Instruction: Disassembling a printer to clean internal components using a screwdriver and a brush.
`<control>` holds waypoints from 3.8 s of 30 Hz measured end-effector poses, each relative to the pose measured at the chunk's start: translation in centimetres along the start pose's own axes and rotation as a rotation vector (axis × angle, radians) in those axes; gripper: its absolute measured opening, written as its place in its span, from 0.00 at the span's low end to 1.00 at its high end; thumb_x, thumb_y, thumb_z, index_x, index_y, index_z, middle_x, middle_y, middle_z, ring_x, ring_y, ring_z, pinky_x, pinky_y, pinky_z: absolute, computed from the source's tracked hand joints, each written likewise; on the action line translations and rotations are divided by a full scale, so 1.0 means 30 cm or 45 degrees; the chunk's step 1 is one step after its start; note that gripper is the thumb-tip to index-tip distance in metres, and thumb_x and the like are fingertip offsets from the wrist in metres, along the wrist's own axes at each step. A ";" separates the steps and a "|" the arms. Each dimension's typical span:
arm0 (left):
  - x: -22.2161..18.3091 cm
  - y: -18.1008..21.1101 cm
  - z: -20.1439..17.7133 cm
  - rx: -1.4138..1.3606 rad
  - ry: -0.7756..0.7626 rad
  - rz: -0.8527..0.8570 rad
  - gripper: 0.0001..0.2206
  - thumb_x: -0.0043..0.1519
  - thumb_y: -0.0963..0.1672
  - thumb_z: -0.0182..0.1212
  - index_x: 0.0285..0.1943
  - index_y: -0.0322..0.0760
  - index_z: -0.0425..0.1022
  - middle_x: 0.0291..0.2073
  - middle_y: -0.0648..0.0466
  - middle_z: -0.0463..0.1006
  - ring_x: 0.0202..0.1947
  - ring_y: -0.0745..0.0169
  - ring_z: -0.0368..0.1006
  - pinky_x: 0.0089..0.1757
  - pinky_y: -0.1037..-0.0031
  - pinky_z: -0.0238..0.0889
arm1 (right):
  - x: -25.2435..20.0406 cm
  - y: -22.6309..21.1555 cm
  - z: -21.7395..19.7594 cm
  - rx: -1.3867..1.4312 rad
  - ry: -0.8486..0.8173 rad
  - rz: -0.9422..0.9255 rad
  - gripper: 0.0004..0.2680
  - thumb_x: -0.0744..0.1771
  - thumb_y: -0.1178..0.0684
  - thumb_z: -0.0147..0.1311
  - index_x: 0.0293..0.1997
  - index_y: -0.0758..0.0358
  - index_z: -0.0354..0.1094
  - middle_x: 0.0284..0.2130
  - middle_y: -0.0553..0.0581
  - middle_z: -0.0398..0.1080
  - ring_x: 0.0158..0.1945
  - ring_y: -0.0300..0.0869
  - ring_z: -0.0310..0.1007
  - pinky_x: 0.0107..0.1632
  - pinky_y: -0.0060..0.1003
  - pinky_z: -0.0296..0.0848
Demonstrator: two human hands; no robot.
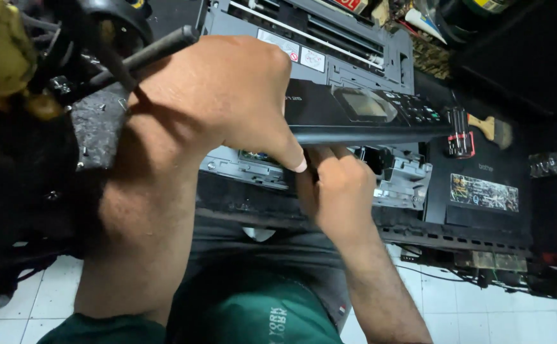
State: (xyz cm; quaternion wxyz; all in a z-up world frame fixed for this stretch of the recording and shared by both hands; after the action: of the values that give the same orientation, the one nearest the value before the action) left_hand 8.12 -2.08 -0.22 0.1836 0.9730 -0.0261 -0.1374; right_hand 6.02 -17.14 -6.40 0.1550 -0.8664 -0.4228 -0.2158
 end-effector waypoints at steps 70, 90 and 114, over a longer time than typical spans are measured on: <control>0.517 -0.611 0.624 -0.212 0.017 0.024 0.23 0.40 0.57 0.74 0.32 0.41 0.77 0.26 0.52 0.77 0.28 0.53 0.74 0.30 0.62 0.62 | 0.126 0.007 0.148 -0.170 -0.689 0.195 0.13 0.65 0.55 0.54 0.16 0.61 0.62 0.08 0.60 0.62 0.19 0.61 0.70 0.24 0.44 0.66; 0.087 -0.213 0.059 -0.192 0.012 0.021 0.23 0.39 0.58 0.74 0.32 0.43 0.78 0.24 0.52 0.78 0.28 0.53 0.75 0.29 0.62 0.63 | 0.126 0.018 0.144 -0.099 -0.647 0.288 0.14 0.65 0.52 0.56 0.14 0.59 0.68 0.10 0.61 0.67 0.22 0.62 0.73 0.26 0.47 0.70; 0.104 -0.093 0.053 -0.082 -0.300 -0.132 0.19 0.48 0.53 0.76 0.44 0.47 0.80 0.19 0.50 0.75 0.20 0.55 0.69 0.26 0.65 0.59 | 0.125 0.029 0.194 0.023 -0.810 0.235 0.13 0.69 0.45 0.49 0.28 0.61 0.71 0.26 0.58 0.72 0.32 0.62 0.72 0.29 0.57 0.69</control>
State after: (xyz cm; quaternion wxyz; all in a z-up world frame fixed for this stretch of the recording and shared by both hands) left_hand 10.67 -0.34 -3.46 0.2032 0.9438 0.0073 -0.2608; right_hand 10.19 -12.52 -9.58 0.0419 -0.9237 -0.3715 0.0843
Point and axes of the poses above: each hand's wrist, its own x-axis towards the middle knuckle, its own z-axis out of the palm, y = z × x, the point moved 9 cm from there along x, towards the middle knuckle
